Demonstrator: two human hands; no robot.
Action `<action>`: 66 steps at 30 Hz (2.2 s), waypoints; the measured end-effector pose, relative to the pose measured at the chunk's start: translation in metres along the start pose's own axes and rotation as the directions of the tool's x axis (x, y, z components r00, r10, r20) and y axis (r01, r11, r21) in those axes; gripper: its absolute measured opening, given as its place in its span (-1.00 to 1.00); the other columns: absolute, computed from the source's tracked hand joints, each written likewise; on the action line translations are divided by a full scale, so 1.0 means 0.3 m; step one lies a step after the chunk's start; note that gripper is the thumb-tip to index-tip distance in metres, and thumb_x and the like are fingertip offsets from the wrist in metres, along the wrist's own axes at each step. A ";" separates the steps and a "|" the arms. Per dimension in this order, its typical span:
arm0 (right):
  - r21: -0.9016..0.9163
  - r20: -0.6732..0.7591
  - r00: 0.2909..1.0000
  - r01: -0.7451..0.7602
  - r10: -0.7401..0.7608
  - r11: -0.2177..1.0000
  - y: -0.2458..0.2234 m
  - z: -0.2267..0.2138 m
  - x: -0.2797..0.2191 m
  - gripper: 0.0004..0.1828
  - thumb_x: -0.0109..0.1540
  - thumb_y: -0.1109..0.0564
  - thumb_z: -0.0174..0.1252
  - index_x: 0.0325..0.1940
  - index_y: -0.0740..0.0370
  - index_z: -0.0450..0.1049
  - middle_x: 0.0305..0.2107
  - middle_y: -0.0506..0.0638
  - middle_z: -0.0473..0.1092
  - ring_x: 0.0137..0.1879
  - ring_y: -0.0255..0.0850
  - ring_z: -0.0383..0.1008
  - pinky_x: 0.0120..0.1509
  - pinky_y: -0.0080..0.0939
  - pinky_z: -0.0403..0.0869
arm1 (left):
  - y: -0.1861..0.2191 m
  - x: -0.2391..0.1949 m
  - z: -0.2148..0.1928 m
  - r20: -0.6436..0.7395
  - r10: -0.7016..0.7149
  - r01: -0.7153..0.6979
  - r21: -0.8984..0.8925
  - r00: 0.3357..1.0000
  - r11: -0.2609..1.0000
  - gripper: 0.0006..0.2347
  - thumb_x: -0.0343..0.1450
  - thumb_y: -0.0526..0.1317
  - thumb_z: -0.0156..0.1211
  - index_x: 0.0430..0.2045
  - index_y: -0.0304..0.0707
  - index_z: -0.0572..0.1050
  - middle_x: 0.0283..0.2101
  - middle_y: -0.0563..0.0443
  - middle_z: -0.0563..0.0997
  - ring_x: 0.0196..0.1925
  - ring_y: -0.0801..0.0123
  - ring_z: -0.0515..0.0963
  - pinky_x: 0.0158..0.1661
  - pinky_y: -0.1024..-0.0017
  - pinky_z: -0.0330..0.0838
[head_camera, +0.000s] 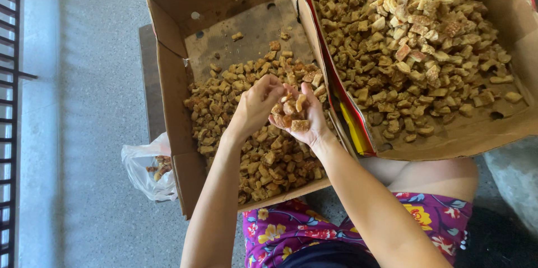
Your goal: The person sits on the floor and sorts small, cubed food items by hand. They scoop handfuls from a large cardboard box on the right and transfer them into a smaller cardboard box on the left, occasionally picking out individual pieces.
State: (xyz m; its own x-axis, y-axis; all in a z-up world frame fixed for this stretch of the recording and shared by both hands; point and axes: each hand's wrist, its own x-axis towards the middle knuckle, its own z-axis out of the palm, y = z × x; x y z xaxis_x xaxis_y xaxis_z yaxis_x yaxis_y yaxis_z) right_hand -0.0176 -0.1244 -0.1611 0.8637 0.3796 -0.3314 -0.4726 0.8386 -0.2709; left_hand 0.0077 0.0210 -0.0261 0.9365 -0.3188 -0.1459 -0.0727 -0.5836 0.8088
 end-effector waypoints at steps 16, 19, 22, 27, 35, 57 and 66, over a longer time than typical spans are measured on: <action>0.101 0.159 0.987 -0.028 0.011 0.995 -0.023 0.073 -0.039 -0.34 0.29 -0.43 -0.02 0.28 -0.01 0.39 0.17 0.19 0.38 0.27 0.05 0.43 0.33 0.34 0.43 | -0.025 0.009 0.012 0.022 -0.050 0.051 -0.688 0.999 0.724 -0.65 0.59 -0.14 -0.10 0.24 -0.30 0.31 0.23 -0.21 0.50 0.13 0.16 0.53 0.17 0.19 0.49; 0.122 0.183 0.983 -0.016 -0.007 0.992 -0.018 0.048 -0.031 -0.34 0.29 -0.43 0.00 0.27 0.01 0.41 0.10 0.15 0.43 0.23 -0.01 0.46 0.32 0.33 0.44 | -0.039 0.008 0.028 0.109 -0.199 0.214 -0.730 0.974 0.649 -0.64 0.52 -0.16 -0.08 0.22 -0.24 0.29 0.18 -0.19 0.49 0.12 0.22 0.55 0.04 0.11 0.57; 0.195 0.254 0.966 -0.011 -0.040 0.981 -0.009 0.016 -0.019 -0.37 0.38 -0.41 0.03 0.30 0.05 0.42 0.02 0.09 0.45 0.18 -0.07 0.46 0.35 0.35 0.45 | -0.053 0.007 0.043 -0.002 -0.015 0.012 -0.551 1.000 0.834 -0.61 0.49 -0.24 0.08 0.23 -0.29 0.31 0.21 -0.17 0.50 0.21 0.23 0.52 0.19 0.24 0.51; 0.192 0.201 0.979 0.007 -0.046 0.981 -0.015 0.027 -0.025 -0.42 0.37 -0.40 -0.02 0.24 0.01 0.42 0.07 0.11 0.46 0.21 -0.09 0.48 0.35 0.27 0.45 | -0.061 -0.023 0.046 -0.194 -0.071 0.038 -0.170 0.978 0.985 -0.70 0.48 -0.23 0.13 0.11 -0.23 0.44 0.06 -0.10 0.61 -0.01 0.25 0.59 -0.01 0.30 0.57; 0.248 0.240 0.969 -0.008 -0.054 0.969 -0.031 0.071 -0.039 -0.39 0.35 -0.42 -0.08 0.18 0.04 0.44 0.06 0.18 0.46 0.19 0.14 0.47 0.21 0.22 0.55 | -0.201 -0.137 0.058 -0.412 -0.002 0.029 0.059 0.911 0.998 -0.80 0.54 -0.23 0.04 -0.02 -0.21 0.53 -0.06 -0.07 0.59 -0.09 0.35 0.57 -0.10 0.31 0.55; -0.094 -0.449 0.838 0.300 -0.309 0.949 -0.706 0.192 -0.076 -0.30 0.41 -0.46 -0.33 -0.24 0.15 0.42 -0.04 0.18 0.33 0.13 -0.02 0.40 0.27 0.19 0.49 | -0.421 -0.186 0.153 -0.428 0.043 0.012 0.125 0.903 0.992 -0.72 0.50 -0.14 0.15 0.01 -0.32 0.49 -0.08 -0.15 0.56 0.04 0.04 0.44 0.09 0.10 0.33; -0.615 -0.433 0.673 0.267 -0.600 0.742 -0.952 0.400 -0.088 -0.20 0.37 -0.16 0.03 0.53 0.18 -0.14 0.45 0.34 -0.27 0.53 0.26 -0.13 0.45 0.69 0.10 | -0.386 -0.196 0.174 -0.305 -0.018 0.073 0.173 0.952 0.982 -0.57 0.46 -0.02 0.18 0.19 -0.17 0.37 0.22 -0.28 0.40 0.26 -0.11 0.26 0.19 -0.10 0.27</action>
State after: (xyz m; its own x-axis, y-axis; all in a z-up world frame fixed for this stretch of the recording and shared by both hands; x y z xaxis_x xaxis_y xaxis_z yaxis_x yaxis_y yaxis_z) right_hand 0.1156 -0.3271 0.0334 0.7888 -0.4169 -0.4517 -0.2282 0.4838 -0.8449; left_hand -0.0569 0.0684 -0.1410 0.9976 -0.0659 0.0203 -0.0619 -0.7256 0.6853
